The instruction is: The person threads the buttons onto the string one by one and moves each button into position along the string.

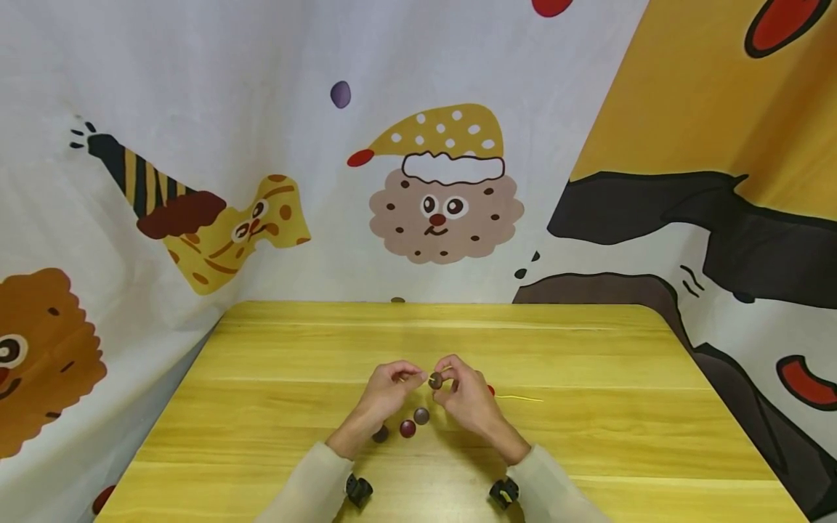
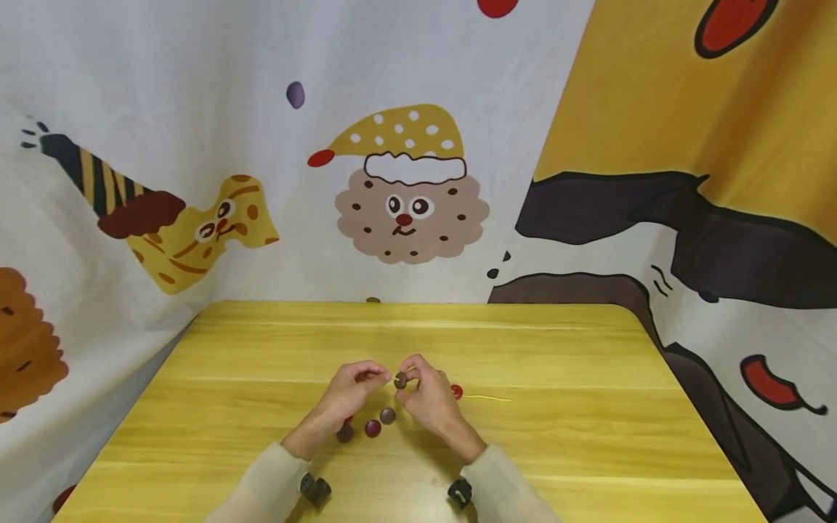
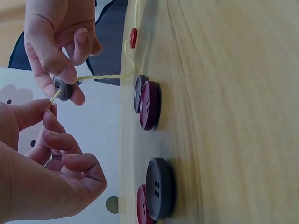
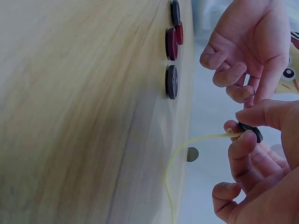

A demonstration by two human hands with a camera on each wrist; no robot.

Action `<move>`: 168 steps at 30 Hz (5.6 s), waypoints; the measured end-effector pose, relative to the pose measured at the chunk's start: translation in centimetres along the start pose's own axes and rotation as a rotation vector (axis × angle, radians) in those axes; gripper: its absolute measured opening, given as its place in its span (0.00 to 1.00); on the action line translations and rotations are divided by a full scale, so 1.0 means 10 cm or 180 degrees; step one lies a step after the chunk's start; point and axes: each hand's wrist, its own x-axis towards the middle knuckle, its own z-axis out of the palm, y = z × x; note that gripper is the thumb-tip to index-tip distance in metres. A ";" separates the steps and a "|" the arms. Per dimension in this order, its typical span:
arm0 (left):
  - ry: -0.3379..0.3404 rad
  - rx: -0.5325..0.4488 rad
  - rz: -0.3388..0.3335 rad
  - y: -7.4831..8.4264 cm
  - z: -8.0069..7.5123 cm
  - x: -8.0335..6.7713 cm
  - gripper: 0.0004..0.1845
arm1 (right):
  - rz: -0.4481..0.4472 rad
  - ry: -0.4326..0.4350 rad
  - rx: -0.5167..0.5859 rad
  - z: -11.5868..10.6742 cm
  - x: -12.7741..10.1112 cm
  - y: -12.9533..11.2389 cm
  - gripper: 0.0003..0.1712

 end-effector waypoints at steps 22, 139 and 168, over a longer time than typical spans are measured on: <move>0.0033 0.0036 -0.0005 0.02 -0.08 -0.01 0.10 | 0.0020 0.0040 -0.0209 -0.05 0.02 0.03 0.16; 0.0329 0.0067 -0.0212 0.00 -0.30 -0.05 0.08 | 0.0090 -0.0296 -0.0843 -0.44 -0.03 0.54 0.11; 0.0163 0.0025 -0.0134 0.04 -0.32 -0.09 0.11 | 0.0396 -0.0405 -0.0750 -0.59 -0.07 0.62 0.10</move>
